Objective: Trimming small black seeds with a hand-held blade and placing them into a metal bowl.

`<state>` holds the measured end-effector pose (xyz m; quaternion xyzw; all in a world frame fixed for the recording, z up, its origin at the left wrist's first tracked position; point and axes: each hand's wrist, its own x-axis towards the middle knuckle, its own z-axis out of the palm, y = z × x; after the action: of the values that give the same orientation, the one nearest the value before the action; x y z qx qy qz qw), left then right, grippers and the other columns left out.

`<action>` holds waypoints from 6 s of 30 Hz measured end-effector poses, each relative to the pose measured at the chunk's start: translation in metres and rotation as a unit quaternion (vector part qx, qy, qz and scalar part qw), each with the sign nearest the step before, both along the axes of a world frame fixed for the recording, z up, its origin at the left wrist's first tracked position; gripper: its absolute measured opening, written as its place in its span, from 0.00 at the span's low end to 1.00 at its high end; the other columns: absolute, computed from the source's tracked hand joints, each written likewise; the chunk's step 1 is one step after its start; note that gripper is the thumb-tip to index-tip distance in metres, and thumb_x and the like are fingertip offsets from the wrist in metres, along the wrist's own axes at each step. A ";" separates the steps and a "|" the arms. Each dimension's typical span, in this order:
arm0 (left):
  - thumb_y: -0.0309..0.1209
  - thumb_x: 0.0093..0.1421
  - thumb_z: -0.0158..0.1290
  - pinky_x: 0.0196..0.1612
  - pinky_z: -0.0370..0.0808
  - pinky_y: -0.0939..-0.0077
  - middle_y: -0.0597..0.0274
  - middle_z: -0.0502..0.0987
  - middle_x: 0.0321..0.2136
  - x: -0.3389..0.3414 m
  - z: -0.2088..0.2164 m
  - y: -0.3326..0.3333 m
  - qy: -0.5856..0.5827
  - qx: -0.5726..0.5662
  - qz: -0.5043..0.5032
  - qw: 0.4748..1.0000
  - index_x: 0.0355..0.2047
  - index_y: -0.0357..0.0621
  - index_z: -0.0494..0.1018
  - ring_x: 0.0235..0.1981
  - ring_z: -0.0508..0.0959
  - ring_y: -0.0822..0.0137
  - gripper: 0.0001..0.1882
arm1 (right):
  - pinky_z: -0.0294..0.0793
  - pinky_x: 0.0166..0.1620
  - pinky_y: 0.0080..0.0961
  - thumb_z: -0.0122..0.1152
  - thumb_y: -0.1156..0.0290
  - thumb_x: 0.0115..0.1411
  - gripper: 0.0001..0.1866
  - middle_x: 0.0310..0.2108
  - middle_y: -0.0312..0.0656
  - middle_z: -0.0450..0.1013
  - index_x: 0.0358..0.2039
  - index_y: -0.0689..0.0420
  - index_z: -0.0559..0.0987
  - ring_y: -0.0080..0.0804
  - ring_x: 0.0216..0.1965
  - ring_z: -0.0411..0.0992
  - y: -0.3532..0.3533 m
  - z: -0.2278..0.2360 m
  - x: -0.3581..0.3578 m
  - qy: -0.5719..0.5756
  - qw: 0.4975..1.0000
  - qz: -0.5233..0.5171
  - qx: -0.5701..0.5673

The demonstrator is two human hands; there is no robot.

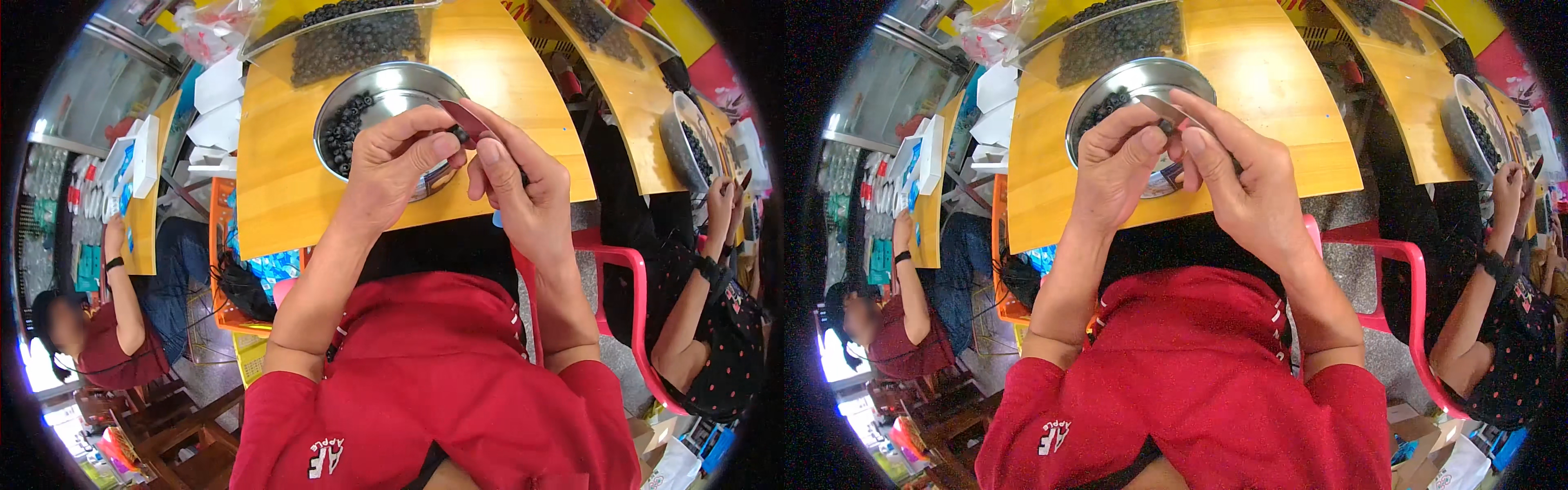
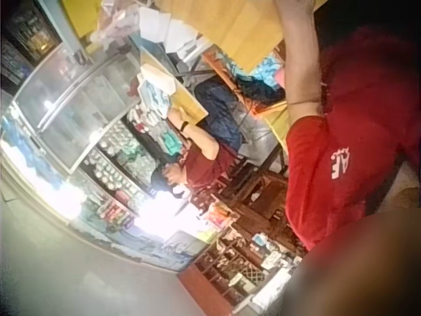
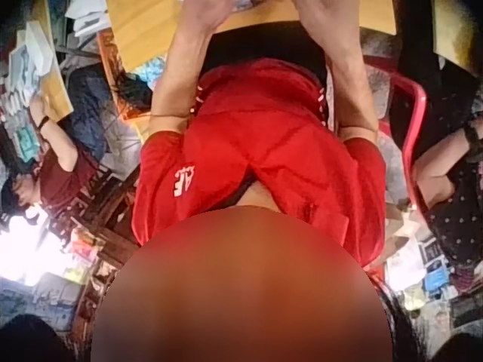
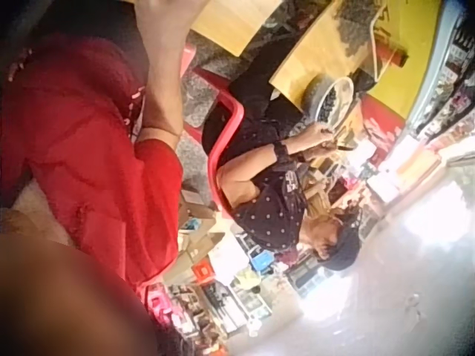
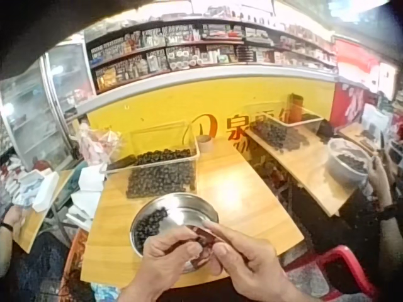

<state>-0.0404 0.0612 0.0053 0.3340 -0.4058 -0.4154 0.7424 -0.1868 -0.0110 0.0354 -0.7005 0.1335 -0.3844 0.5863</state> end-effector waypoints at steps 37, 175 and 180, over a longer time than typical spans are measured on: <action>0.23 0.58 0.56 0.28 0.66 0.89 0.66 0.77 0.33 -0.008 0.002 0.005 -0.030 0.043 0.023 0.998 0.44 0.39 0.74 0.31 0.73 0.79 0.13 | 0.57 0.22 0.09 0.53 0.70 0.65 0.17 0.23 0.32 0.70 0.51 0.64 0.73 0.11 0.22 0.63 -0.004 -0.002 0.002 -0.003 0.998 -0.018 0.062; 0.17 0.56 0.56 0.39 0.70 0.84 0.63 0.72 0.39 -0.009 0.004 0.002 -0.087 -0.016 0.068 0.994 0.41 0.37 0.74 0.38 0.73 0.75 0.12 | 0.51 0.17 0.11 0.63 0.73 0.57 0.10 0.21 0.30 0.68 0.39 0.60 0.78 0.11 0.15 0.57 -0.020 -0.013 0.005 -0.024 0.952 0.037 0.303; 0.22 0.58 0.56 0.35 0.70 0.84 0.64 0.75 0.38 -0.010 0.010 0.004 -0.067 0.064 0.044 0.995 0.44 0.36 0.73 0.33 0.72 0.77 0.13 | 0.50 0.17 0.11 0.63 0.73 0.57 0.09 0.20 0.28 0.68 0.38 0.60 0.77 0.10 0.15 0.55 -0.024 -0.013 0.002 -0.032 0.944 0.078 0.320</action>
<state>-0.0504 0.0649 0.0154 0.4254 -0.4120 -0.3840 0.7084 -0.1845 -0.0348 0.0225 -0.4717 0.1758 -0.2969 0.8114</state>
